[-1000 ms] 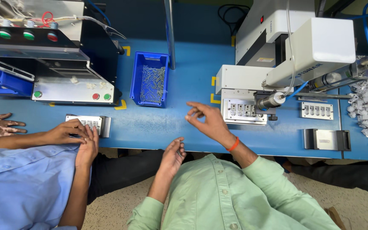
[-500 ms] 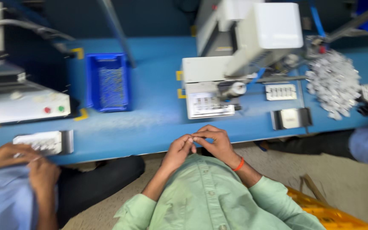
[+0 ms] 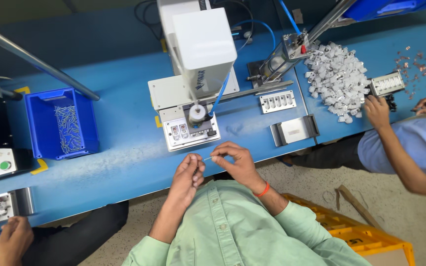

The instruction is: The person assembles small electronic components by hand, placing pins and white plastic parts into a metal jig and using a press machine to secure them. The person repeatedly picks parts from a blue bin, inserts them into the jig, and operates the machine.

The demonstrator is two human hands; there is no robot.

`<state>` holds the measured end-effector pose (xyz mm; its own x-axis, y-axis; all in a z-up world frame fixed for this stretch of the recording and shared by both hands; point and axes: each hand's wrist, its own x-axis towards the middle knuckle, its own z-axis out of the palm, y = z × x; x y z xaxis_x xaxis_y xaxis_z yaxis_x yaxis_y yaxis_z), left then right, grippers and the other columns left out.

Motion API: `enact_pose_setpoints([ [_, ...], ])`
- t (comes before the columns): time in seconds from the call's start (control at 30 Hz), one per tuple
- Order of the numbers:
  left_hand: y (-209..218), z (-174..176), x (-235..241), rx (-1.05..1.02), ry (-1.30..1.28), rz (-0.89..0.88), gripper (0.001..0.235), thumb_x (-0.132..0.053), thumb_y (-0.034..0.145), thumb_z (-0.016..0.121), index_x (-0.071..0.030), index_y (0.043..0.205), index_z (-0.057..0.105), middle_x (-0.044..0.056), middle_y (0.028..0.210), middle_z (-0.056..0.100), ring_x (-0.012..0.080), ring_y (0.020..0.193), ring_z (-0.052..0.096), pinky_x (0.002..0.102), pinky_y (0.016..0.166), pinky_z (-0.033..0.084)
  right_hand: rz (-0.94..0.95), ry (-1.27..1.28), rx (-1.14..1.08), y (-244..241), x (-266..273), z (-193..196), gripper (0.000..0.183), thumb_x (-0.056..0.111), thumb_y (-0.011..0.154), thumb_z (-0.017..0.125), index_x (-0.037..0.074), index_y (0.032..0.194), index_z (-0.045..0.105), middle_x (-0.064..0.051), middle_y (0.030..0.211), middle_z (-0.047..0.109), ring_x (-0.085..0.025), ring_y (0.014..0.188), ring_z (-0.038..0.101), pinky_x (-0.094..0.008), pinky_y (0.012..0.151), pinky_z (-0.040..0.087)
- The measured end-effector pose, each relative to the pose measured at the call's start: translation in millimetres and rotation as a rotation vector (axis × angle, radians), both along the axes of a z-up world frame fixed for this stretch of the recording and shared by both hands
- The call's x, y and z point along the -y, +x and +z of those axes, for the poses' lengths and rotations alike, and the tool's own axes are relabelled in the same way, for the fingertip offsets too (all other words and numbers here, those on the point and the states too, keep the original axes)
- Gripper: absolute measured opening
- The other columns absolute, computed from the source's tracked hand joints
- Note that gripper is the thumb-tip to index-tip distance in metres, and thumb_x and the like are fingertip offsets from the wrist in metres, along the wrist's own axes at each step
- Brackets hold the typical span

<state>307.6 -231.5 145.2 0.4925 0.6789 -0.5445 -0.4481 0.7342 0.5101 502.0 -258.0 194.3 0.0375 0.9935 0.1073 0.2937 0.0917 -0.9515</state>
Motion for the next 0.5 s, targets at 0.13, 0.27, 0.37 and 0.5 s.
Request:
enact_pose_setpoints([
  [0.13, 12.4, -1.1, 4.5, 0.008, -0.030, 0.097, 0.020, -0.026, 0.109, 0.049, -0.007, 0.113, 0.056, 0.001, 0.084, 0.052, 0.0049, 0.059, 0.036, 0.020, 0.050, 0.032, -0.173, 0.101, 0.116, 36.1, -27.9, -4.2, 0.011, 0.007, 0.091, 0.077, 0.004, 0.101, 0.077, -0.009, 0.101, 0.076, -0.020, 0.095, 0.074, -0.031, 0.086, 0.057],
  [0.27, 21.4, -1.7, 16.4, -0.099, -0.033, 0.120, 0.028, -0.023, 0.106, 0.049, -0.004, 0.124, 0.058, 0.001, 0.087, 0.054, 0.0053, 0.061, 0.038, 0.020, 0.052, 0.035, -0.096, 0.207, 0.259, 53.4, -72.1, -18.2, 0.015, 0.009, 0.088, 0.079, 0.003, 0.101, 0.077, -0.010, 0.105, 0.077, -0.026, 0.102, 0.073, -0.037, 0.090, 0.056],
  [0.37, 26.0, -1.2, 28.4, -0.122, -0.045, 0.186, 0.027, -0.022, 0.105, 0.051, -0.004, 0.123, 0.059, 0.003, 0.089, 0.058, 0.0059, 0.060, 0.038, 0.021, 0.052, 0.035, 0.001, 0.184, 0.269, 52.4, -95.3, -32.3, 0.013, 0.013, 0.089, 0.077, 0.005, 0.099, 0.077, -0.007, 0.104, 0.078, -0.027, 0.102, 0.073, -0.038, 0.093, 0.053],
  [0.5, 26.0, -1.8, 39.5, -0.201, -0.025, 0.257, 0.021, -0.022, 0.105, 0.054, -0.004, 0.115, 0.058, 0.006, 0.096, 0.065, 0.0052, 0.057, 0.035, 0.021, 0.050, 0.033, 0.133, 0.247, 0.561, 49.5, -112.4, -44.3, 0.013, 0.014, 0.084, 0.075, 0.005, 0.093, 0.077, -0.010, 0.102, 0.076, -0.031, 0.103, 0.069, -0.044, 0.095, 0.047],
])
